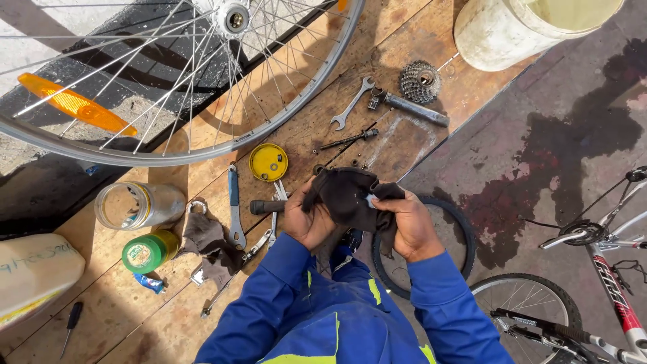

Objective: Cleaning a bicycle component using a degreasing liquid and a rag on a workbench.

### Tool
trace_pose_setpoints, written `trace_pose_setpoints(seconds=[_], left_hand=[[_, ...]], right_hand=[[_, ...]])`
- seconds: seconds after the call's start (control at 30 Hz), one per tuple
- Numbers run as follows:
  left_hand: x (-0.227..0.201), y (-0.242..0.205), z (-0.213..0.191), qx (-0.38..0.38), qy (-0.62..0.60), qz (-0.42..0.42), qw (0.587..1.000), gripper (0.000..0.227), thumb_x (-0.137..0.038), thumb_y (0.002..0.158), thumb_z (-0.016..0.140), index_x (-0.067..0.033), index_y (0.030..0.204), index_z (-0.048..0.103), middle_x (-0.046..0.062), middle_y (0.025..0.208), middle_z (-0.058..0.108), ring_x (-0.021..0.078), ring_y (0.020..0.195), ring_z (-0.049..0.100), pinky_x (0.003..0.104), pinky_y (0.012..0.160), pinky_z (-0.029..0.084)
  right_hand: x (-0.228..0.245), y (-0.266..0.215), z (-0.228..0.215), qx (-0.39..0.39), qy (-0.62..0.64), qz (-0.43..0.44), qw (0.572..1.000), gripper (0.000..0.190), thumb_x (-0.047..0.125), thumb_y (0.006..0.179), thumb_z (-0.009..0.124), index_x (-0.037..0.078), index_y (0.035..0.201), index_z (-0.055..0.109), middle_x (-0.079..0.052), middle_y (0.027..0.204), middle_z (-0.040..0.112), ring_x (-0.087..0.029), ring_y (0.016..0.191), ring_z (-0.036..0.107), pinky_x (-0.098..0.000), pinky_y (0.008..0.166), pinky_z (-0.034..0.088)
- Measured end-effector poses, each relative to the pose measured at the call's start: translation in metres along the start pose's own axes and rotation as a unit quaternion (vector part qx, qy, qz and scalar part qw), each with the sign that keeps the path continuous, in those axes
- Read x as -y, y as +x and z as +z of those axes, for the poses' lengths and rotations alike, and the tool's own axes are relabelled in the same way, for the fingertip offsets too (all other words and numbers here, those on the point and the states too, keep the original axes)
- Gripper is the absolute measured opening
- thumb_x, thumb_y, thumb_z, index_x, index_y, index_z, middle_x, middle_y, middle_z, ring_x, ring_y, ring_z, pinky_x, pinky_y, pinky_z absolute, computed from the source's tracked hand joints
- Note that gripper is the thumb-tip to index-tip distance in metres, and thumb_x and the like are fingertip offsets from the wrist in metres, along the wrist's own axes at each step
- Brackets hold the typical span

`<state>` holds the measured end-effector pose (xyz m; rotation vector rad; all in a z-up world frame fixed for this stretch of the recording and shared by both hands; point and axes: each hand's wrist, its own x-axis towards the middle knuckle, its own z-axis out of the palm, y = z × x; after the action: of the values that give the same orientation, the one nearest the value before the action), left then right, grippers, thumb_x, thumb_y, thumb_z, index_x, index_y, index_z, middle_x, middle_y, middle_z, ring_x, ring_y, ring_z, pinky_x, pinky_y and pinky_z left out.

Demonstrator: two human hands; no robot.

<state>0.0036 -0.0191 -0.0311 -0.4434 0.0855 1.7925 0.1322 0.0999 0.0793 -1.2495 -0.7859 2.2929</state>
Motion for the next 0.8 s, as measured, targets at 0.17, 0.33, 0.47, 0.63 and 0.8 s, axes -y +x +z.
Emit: trace_pose_setpoints(seconds=[0.17,0.33,0.47,0.63,0.8], left_hand=[[0.009,-0.012,-0.007,-0.002,-0.028,-0.006,1.000,0.029,-0.014,0.096,0.050,0.0040,0.110,0.067,0.029,0.115,0.067,0.0387,0.105,0.067,0.050,0.098,0.052],[0.018,-0.049,0.099,0.017,-0.077,0.001,0.997,0.029,-0.016,0.089,0.056,0.0067,0.104,0.068,0.030,0.123,0.063,0.0382,0.105,0.066,0.052,0.095,0.054],[0.013,-0.054,0.096,0.086,-0.051,0.010,0.995,0.081,-0.061,0.089,0.060,0.0032,0.138,0.051,0.029,0.138,0.052,0.0403,0.116,0.060,0.056,0.099,0.050],[-0.001,-0.050,0.075,0.132,0.007,0.002,0.991,0.094,-0.057,0.088,0.065,0.0038,0.150,0.030,0.030,0.139,0.051,0.0382,0.121,0.057,0.054,0.103,0.047],[-0.015,-0.043,0.061,0.002,0.114,0.014,0.993,0.055,-0.001,0.090,0.055,0.0050,0.143,0.043,0.025,0.133,0.056,0.0368,0.117,0.060,0.055,0.104,0.045]], right_hand=[[-0.013,0.005,0.013,0.023,-0.047,-0.005,0.999,0.024,-0.017,0.072,0.069,-0.001,0.089,0.074,-0.018,0.078,0.072,-0.031,0.076,0.070,-0.0393,0.074,0.058],[-0.016,0.002,0.038,0.044,-0.082,0.006,0.996,0.024,-0.019,0.070,0.067,-0.004,0.089,0.072,-0.022,0.080,0.072,-0.032,0.074,0.069,-0.0405,0.072,0.058],[-0.020,0.005,0.044,0.060,-0.123,0.007,0.991,0.023,-0.017,0.072,0.066,-0.005,0.090,0.073,-0.020,0.078,0.069,-0.032,0.075,0.067,-0.0389,0.071,0.055],[-0.024,0.012,0.048,0.065,-0.165,-0.002,0.984,0.023,-0.017,0.072,0.065,-0.007,0.091,0.073,-0.025,0.079,0.068,-0.037,0.075,0.067,-0.0427,0.068,0.056],[-0.024,0.018,0.045,0.053,-0.197,-0.018,0.979,0.027,-0.012,0.076,0.064,-0.006,0.100,0.074,-0.029,0.090,0.068,-0.046,0.086,0.064,-0.0425,0.075,0.051]])
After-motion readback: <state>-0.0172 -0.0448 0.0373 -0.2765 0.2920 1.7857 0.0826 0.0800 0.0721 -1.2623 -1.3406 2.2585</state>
